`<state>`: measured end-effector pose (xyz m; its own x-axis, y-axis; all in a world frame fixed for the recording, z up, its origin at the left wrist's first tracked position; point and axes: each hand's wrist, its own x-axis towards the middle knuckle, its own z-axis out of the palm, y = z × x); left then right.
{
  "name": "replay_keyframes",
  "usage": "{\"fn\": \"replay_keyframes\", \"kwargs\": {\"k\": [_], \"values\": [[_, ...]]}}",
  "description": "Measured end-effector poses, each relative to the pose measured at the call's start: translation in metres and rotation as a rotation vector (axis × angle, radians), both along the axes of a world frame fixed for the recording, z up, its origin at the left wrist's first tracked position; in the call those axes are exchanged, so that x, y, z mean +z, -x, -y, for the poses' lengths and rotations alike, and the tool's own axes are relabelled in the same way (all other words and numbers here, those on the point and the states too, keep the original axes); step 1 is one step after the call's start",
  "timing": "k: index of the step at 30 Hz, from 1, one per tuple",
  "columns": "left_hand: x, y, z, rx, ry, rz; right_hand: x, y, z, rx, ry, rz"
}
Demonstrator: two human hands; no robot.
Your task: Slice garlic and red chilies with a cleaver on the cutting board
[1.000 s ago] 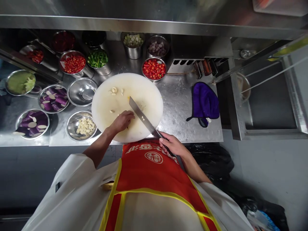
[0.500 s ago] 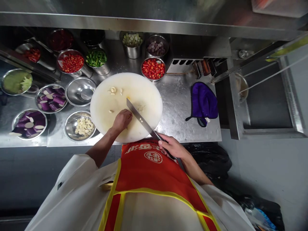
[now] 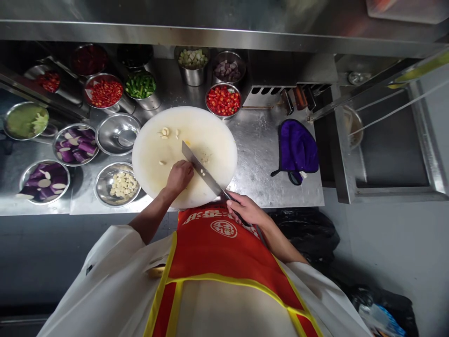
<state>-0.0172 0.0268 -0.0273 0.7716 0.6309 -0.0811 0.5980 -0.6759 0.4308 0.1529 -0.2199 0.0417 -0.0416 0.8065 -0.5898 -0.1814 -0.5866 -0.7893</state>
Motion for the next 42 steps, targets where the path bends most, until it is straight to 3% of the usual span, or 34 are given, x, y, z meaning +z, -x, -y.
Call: {"fn": "replay_keyframes", "kwargs": {"k": [8, 15, 21, 25, 27, 29, 33, 38, 42], "values": [[0.009, 0.02, -0.024, 0.139, -0.135, -0.072, -0.008, -0.007, 0.012, -0.087, 0.025, -0.084], [0.0, 0.096, -0.061, 0.061, -0.161, -0.064, -0.006, -0.008, 0.014, -0.1, 0.035, -0.094], [0.002, 0.197, -0.083, 0.38, -0.24, -0.243, -0.011, -0.008, 0.014, -0.085, 0.014, -0.07], [0.008, 0.225, -0.098, 0.563, -0.053, -0.454, -0.013, -0.008, 0.012, -0.087, 0.011, -0.075], [0.014, 0.213, -0.105, 0.594, -0.004, -0.493, -0.012, -0.008, 0.01, -0.084, 0.01, -0.065], [0.022, 0.186, -0.112, 0.609, -0.06, -0.426, -0.01, -0.008, 0.009, -0.079, 0.011, -0.054], [0.034, 0.102, -0.12, 0.516, -0.141, -0.069, -0.009, -0.006, 0.009, -0.085, 0.019, -0.049], [0.023, 0.004, -0.125, 0.411, -0.097, 0.067, -0.011, 0.0, 0.011, -0.125, 0.037, -0.066], [0.014, -0.027, -0.128, 0.367, -0.183, -0.083, -0.011, 0.004, 0.011, -0.141, 0.019, -0.071]]}}
